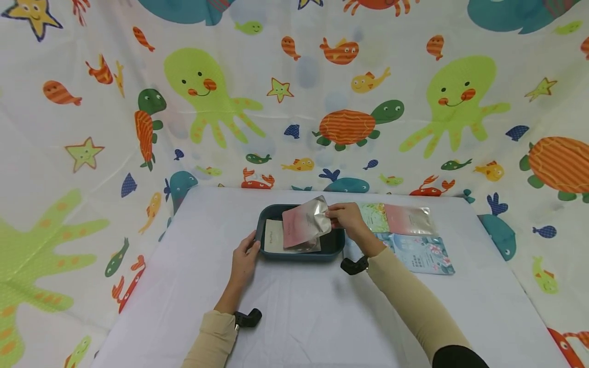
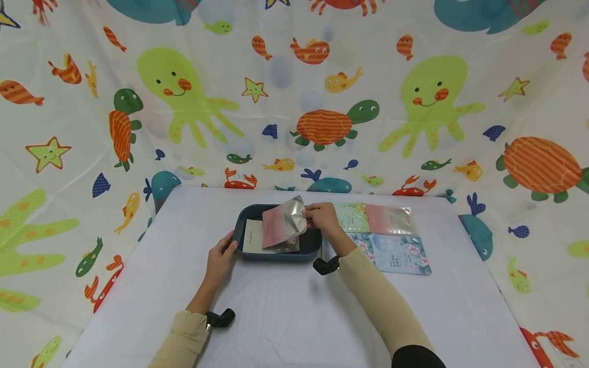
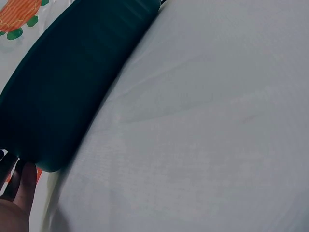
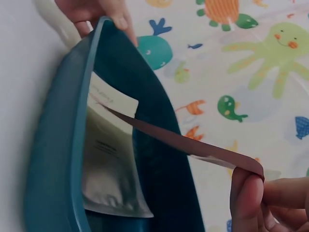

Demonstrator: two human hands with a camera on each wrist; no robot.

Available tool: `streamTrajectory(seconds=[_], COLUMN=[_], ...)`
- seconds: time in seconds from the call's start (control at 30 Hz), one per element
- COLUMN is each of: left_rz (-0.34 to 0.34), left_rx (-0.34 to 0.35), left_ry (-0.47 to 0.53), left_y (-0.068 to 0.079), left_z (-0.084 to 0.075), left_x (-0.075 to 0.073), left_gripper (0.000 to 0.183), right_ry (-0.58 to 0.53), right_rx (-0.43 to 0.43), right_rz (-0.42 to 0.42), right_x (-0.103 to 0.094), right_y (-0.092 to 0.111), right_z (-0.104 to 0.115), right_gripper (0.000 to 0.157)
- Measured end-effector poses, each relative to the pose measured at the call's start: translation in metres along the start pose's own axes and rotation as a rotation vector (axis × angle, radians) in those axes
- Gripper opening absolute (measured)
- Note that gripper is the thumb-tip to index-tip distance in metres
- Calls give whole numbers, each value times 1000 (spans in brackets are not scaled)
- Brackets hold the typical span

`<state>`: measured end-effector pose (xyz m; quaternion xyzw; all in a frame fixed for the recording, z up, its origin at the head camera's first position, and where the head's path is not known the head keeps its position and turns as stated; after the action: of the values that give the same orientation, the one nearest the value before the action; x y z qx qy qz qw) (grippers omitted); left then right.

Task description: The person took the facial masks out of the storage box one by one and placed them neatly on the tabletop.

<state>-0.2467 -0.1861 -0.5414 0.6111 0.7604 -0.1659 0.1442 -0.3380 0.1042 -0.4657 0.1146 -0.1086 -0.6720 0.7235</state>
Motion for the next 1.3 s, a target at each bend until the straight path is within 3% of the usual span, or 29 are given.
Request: streamTrajectory(seconds=[0.3, 1.03, 1.3], left_rz=[7, 9, -20], left_rx=[-12, -25, 13], left_ry=[10, -6, -14], left_y=[-1, -2, 0], left_z=[4, 6, 4], left_x=[0, 1, 1], left_gripper=[45, 45, 47], right_ry=[-12, -93, -95], right_rx=[41, 7, 3], right_rz=[20, 60, 92], right_x=[-10, -44, -65], right_y=[6, 30, 45], right_z=[8, 23, 31], right_gripper=[34, 40, 40])
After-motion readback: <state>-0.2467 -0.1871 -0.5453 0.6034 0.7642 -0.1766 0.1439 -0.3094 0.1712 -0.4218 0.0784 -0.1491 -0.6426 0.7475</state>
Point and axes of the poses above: each hand's wrist, its own y-axis away from the middle knuckle, its own x-axis out of the palm, z = x × y, the point moved 7 cm from there along -y, towards the middle knuckle, and after that the axes turned 11 degrees about -y, right-handed, at the moved point
